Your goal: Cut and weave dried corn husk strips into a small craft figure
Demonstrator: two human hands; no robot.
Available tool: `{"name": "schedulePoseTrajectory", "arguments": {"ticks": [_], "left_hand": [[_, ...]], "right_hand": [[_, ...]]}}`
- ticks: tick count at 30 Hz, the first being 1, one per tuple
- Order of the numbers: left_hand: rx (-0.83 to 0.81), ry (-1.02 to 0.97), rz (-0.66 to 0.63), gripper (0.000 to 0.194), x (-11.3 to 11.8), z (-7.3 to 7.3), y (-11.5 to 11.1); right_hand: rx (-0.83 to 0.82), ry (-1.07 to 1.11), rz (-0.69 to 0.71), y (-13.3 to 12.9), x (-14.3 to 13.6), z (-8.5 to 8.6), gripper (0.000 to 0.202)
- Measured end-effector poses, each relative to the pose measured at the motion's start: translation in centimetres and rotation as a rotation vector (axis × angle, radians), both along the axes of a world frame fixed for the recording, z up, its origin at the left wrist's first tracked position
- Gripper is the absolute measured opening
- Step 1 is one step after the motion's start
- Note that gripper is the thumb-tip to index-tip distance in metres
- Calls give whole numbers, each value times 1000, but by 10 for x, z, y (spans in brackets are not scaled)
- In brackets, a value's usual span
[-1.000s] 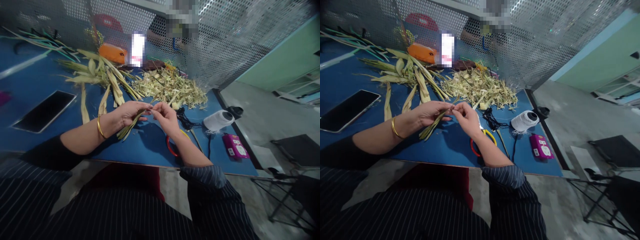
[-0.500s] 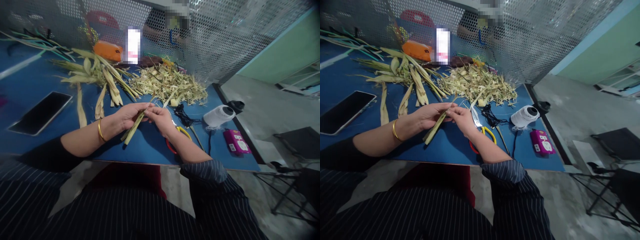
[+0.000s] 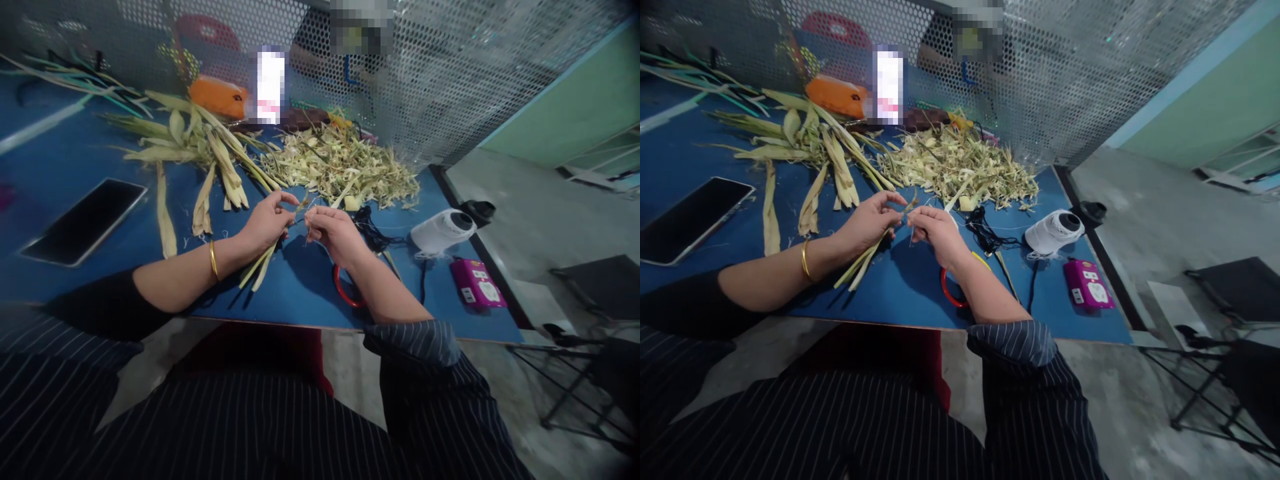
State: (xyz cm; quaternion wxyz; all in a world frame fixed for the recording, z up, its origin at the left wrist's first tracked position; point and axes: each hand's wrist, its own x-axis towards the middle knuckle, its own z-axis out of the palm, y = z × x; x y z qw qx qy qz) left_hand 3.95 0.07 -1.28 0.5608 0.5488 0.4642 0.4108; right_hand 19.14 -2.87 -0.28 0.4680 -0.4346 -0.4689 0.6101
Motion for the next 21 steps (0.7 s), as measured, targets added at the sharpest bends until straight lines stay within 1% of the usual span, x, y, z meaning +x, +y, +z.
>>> {"name": "schedulePoseTrajectory", "arguments": {"ticks": [2, 4, 7, 9, 11, 13, 15, 17, 18, 20, 21], "left_hand": [[53, 35, -63, 21, 1, -3, -1], [56, 51, -111, 15, 1, -5, -2], [68, 79, -109, 15, 0, -9, -1], [141, 139, -88, 16, -2, -10, 1], [260, 260, -82, 17, -5, -10, 2], [397, 436, -80, 18, -7, -8, 3], [485, 582, -63, 19, -9, -6, 3], [488, 636, -50, 21, -10, -3, 4], [469, 636, -48, 21, -11, -3, 5], [432, 623, -49, 20, -13, -3, 9], [422, 621, -50, 19, -14, -3, 11]], "right_hand": [[-14, 11, 22, 0, 1, 1, 12], [-9, 19, 36, 1, 3, 0, 13], [28, 10, 36, 2, 4, -1, 12], [51, -10, 37, 2, 4, 0, 12], [63, -39, 44, 2, 3, 0, 14], [66, -73, 51, 2, 2, 0, 17], [84, -128, 39, 4, 3, -2, 19], [150, -259, -19, 6, 6, -4, 18], [201, -371, -62, 7, 8, -5, 15], [299, -670, -133, 9, 12, -5, 11], [334, -832, -137, 9, 14, -6, 10]]}}
